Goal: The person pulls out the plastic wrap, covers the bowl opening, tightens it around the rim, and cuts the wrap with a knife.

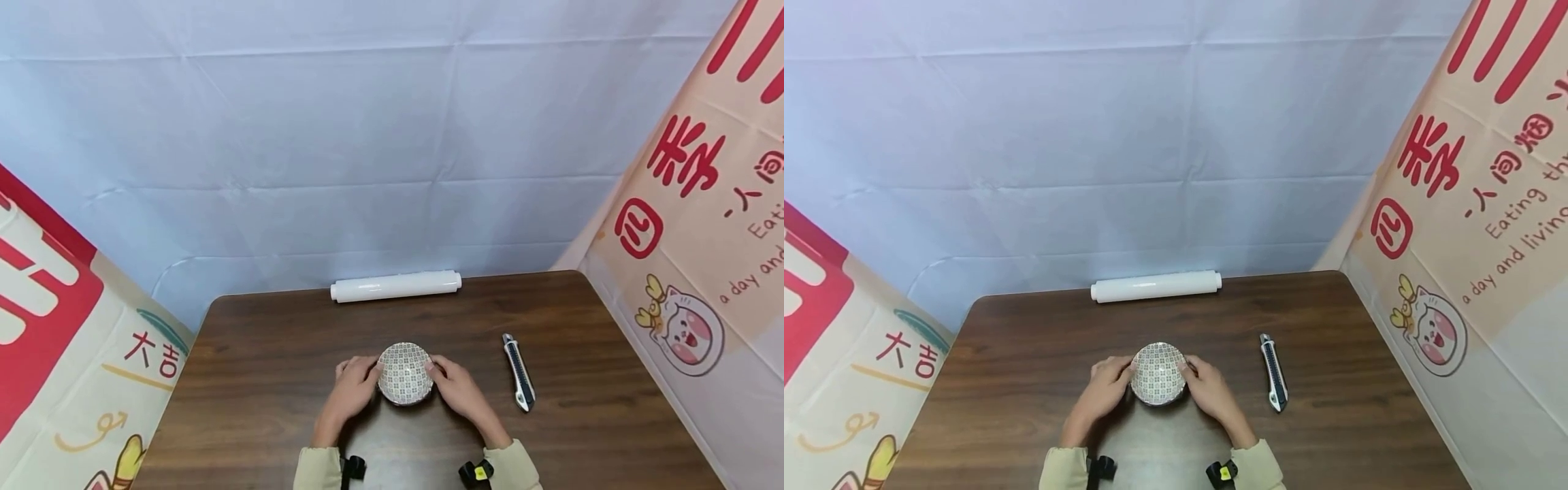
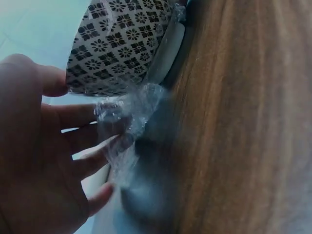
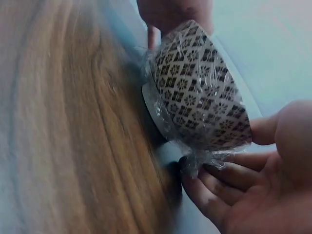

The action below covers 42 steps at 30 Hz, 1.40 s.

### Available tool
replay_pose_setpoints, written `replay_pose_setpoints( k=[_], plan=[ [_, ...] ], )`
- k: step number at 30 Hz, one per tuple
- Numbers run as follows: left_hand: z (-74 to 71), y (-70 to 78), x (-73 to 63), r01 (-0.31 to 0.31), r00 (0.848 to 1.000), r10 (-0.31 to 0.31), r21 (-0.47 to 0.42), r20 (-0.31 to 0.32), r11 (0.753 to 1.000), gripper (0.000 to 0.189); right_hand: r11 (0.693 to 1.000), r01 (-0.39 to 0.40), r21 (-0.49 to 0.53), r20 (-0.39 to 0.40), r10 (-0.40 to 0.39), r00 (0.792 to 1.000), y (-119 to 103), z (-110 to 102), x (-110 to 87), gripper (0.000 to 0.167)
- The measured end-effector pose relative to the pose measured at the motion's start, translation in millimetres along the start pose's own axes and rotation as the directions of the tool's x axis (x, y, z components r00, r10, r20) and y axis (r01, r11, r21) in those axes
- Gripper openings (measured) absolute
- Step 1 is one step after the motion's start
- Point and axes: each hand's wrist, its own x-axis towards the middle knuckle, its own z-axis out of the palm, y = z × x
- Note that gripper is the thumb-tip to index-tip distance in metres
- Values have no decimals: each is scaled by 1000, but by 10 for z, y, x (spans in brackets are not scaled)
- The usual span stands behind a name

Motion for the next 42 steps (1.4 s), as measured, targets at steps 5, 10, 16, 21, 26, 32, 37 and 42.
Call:
replay_pose_setpoints(
  k=[5, 10, 16, 21, 26, 32, 37, 42],
  plan=[
    [123, -74, 48, -42, 997, 39, -37, -69, 998, 43, 1000, -4, -6, -67, 4, 998, -25, 0, -11, 29],
    [376, -192, 97, 43, 986, -51, -55, -156, 998, 49, 1000, -20, 10, -130, 21, 991, -73, 35, -8, 27],
    [550, -222, 97, 140, 958, -172, -147, -230, 979, 51, 996, -70, 60, -214, 82, 973, -113, 149, -58, 30],
    [582, -139, 45, 212, 922, -267, -212, -281, 954, 51, 968, -104, 227, -236, 158, 959, -143, 239, -94, 31],
    [552, -6, 10, 236, 883, -310, -237, -352, 942, 48, 939, -91, 330, -285, 191, 939, -158, 291, -55, 27],
    [344, 324, -62, 274, 853, -362, -266, -376, 924, 43, 905, -41, 424, -323, 193, 927, -168, 314, -16, 26],
    [237, 460, -69, 333, 846, -417, -282, -332, 900, 40, 874, -21, 485, -321, 201, 926, -161, 305, 6, 27],
    [229, 410, -55, 352, 831, -465, -357, -305, 865, 35, 885, -21, 465, -305, 182, 935, -178, 282, 13, 29]
  ],
)
